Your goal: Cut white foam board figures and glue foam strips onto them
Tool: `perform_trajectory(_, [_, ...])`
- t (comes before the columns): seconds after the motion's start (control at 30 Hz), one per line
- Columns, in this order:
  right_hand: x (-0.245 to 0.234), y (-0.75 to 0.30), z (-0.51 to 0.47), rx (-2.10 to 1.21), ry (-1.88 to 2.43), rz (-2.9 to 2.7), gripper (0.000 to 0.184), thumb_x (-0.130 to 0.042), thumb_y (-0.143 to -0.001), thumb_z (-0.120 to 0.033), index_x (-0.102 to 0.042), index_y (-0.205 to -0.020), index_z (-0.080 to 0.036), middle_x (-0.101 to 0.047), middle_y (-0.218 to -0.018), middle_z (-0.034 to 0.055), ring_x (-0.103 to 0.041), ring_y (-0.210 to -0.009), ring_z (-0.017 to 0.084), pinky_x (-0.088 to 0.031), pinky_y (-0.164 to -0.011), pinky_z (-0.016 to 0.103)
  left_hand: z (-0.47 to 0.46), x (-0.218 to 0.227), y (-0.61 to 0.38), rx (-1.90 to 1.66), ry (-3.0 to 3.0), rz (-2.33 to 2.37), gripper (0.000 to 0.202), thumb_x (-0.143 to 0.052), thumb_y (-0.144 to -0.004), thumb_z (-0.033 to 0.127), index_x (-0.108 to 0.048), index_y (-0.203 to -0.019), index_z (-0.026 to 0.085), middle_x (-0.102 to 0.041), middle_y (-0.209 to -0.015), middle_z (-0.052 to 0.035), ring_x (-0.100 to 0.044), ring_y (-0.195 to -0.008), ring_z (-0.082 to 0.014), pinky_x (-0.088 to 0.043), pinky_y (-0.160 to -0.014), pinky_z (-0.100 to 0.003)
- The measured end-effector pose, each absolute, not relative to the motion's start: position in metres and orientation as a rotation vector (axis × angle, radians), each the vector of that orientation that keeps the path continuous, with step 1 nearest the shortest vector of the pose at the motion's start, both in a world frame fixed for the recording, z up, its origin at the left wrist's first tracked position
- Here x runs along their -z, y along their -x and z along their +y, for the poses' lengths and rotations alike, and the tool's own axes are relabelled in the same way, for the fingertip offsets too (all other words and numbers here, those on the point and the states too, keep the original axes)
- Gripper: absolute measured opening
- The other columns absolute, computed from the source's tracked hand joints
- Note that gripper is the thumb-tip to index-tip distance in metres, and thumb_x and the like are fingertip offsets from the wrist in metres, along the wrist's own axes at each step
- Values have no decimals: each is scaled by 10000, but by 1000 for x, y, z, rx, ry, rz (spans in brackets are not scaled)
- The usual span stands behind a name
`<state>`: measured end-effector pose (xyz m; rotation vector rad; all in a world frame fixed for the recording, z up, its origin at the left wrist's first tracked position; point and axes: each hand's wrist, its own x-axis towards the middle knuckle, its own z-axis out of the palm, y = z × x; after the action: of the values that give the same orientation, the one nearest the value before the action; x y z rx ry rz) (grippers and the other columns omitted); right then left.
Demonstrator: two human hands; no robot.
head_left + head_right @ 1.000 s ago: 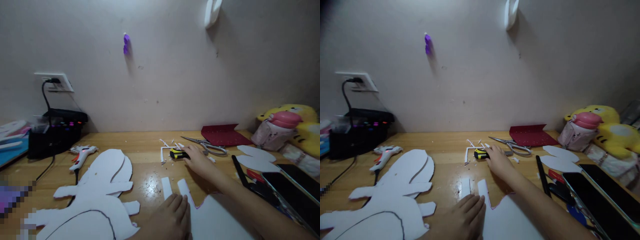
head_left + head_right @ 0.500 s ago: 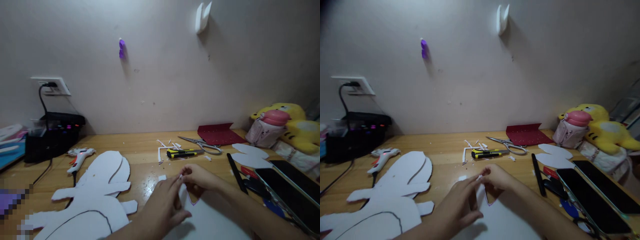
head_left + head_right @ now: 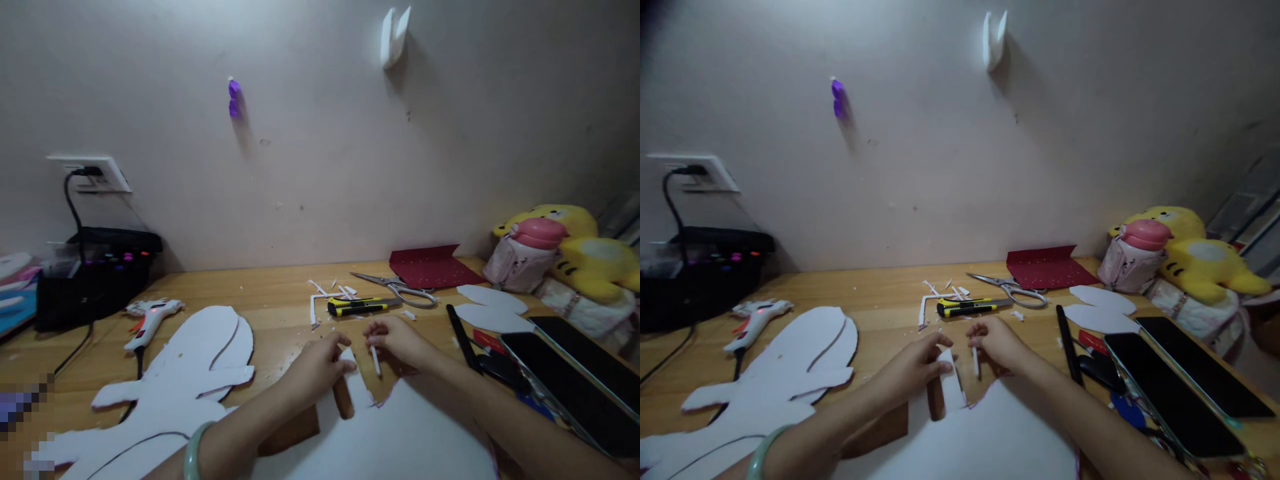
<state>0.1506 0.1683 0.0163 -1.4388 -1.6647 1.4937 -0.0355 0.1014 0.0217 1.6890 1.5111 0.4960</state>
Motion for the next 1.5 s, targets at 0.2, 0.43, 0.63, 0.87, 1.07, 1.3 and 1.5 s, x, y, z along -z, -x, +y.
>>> perform_trajectory(0.2, [-32,-169,184,-1053,1495,-1882,133,-549,-778,-105,-651,-784,-191,-664,-835,45,-622,-857,217,-459,-810,330,94,-25,35,-434,-1768,1465,303,-627,-840,199,-639,-1143,177,-743,-926,-46,-680,-868,-230,-469,-741,-297])
perform_trajectory(0.43, [-40,-165,123,-1242,1405,-2317,41,-726,-636,-157,-735,-629,-196,-684,-802,47,-617,-806,217,-438,-739,298,89,-31,37,-419,-1961,1406,284,-570,-930,257,-623,-1200,186,-755,-911,-48,-684,-920,-223,-491,-791,-293])
perform_trajectory(0.63, [-30,-165,105,-1380,1459,-2389,192,-623,-681,-74,-630,-519,-177,-528,-495,-44,-454,-522,122,-303,-544,260,69,-42,21,-452,-2194,1511,326,-557,-930,190,-594,-1247,123,-682,-1212,-152,-574,-1198,-302,-381,-1049,-476])
perform_trajectory(0.87, [-39,-172,92,-1313,1378,-2398,260,-591,-766,-47,-606,-540,-175,-536,-513,-50,-440,-516,113,-350,-593,265,-26,-23,-17,-392,-2503,1402,844,-489,-959,621,-258,-1534,48,-247,-1594,-250,-188,-1478,-415,-230,-1159,-576])
perform_trajectory(1.07, [-47,-176,78,-1271,1412,-2441,238,-637,-754,-122,-622,-522,-173,-561,-519,-32,-478,-522,114,-395,-593,251,-50,-8,-18,-351,-2657,1377,807,-388,-1007,610,-236,-1535,19,-233,-1599,-241,-158,-1498,-351,-204,-1193,-492])
perform_trajectory(1.3, [-46,-183,96,-680,1740,-2375,145,-579,-857,-145,-695,-770,-151,-712,-755,76,-659,-760,218,-473,-728,338,-43,-16,-19,-282,-2599,1403,653,-412,-1031,525,-385,-1461,34,-368,-1541,-247,-317,-1450,-334,-264,-1172,-484])
perform_trajectory(1.5, [-60,-196,80,-418,1703,-2378,359,-472,-852,-105,-713,-1119,-118,-729,-1128,190,-678,-1053,342,-484,-875,410,-36,-50,1,-282,-2524,1398,460,-490,-1024,431,-498,-1374,133,-492,-1483,-158,-437,-1384,-268,-332,-1141,-414])
